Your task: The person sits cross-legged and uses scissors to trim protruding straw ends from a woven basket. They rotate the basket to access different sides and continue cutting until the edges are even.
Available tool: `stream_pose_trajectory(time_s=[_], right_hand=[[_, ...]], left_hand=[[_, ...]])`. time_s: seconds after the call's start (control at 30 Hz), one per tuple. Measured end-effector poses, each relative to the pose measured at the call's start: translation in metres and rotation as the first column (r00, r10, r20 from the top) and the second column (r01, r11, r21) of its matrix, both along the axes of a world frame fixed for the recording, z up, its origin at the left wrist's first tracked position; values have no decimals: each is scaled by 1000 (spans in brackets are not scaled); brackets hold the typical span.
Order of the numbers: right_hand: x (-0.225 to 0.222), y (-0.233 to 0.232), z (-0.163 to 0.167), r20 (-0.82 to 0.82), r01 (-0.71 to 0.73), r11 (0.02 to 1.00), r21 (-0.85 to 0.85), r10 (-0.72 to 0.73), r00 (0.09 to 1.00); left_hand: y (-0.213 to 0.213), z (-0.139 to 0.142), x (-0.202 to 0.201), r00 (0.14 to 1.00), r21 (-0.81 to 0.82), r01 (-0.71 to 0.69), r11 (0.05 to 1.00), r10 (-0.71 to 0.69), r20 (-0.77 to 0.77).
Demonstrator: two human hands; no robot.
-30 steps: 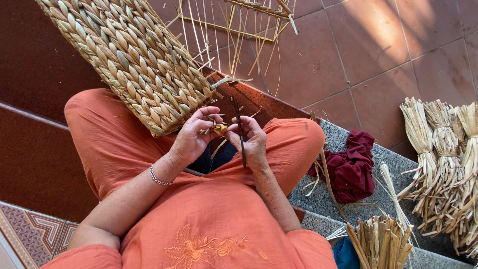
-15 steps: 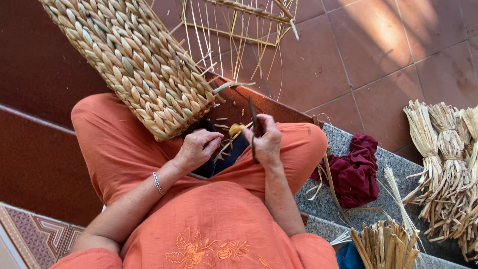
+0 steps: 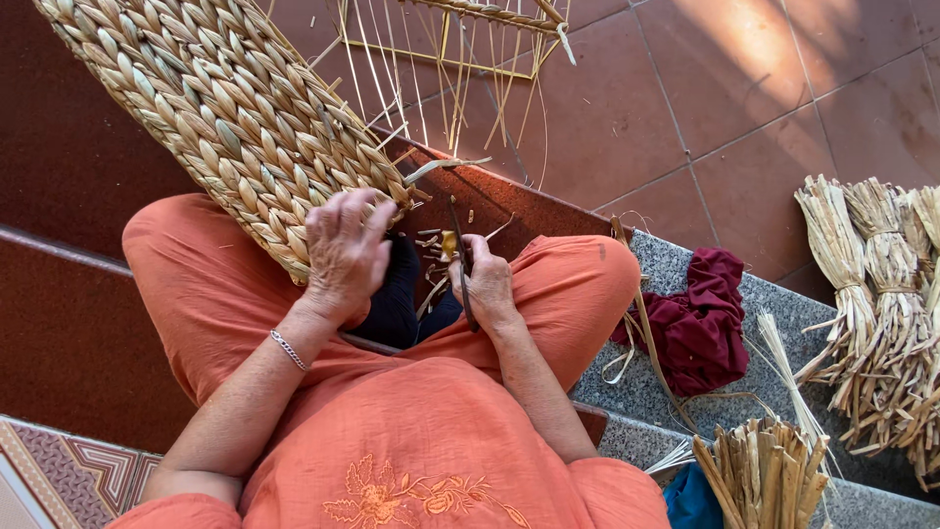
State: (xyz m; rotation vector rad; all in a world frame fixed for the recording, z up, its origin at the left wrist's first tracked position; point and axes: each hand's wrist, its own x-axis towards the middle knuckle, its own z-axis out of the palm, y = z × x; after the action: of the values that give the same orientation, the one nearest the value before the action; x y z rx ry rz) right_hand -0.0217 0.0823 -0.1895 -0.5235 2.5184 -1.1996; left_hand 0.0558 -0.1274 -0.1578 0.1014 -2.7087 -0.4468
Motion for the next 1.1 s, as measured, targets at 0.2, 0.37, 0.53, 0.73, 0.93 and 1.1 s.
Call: stream_pose_trajectory(time_s=[0.2,0.37,0.53,0.73,0.93,1.1], right_hand=[[-3,-1,6,-128,13,999,29,-9,992],[-5,-2,4,292,123,959,-255,-45,955],[1,-1,-12,523,193,826,-530,139,841],[-5,11,-13,635,279,816,-506,134,761],[-35,4,11,418,-32,931,-364,194,888],[-57,-29,29,157,-216,976,-40,220,963]], left_hand=[[-16,1,8,994,-70,-60,996,66,86],[-6,7,3,992,101,126,987,-128,14],[30,-1,6,965,332,259,907,-254,-58],[33,-21,7,983,375,176,910,-185,-12],[27,-21,17,970,338,205,918,-236,53],[18,0,27,983,361,180,915,-178,-40]])
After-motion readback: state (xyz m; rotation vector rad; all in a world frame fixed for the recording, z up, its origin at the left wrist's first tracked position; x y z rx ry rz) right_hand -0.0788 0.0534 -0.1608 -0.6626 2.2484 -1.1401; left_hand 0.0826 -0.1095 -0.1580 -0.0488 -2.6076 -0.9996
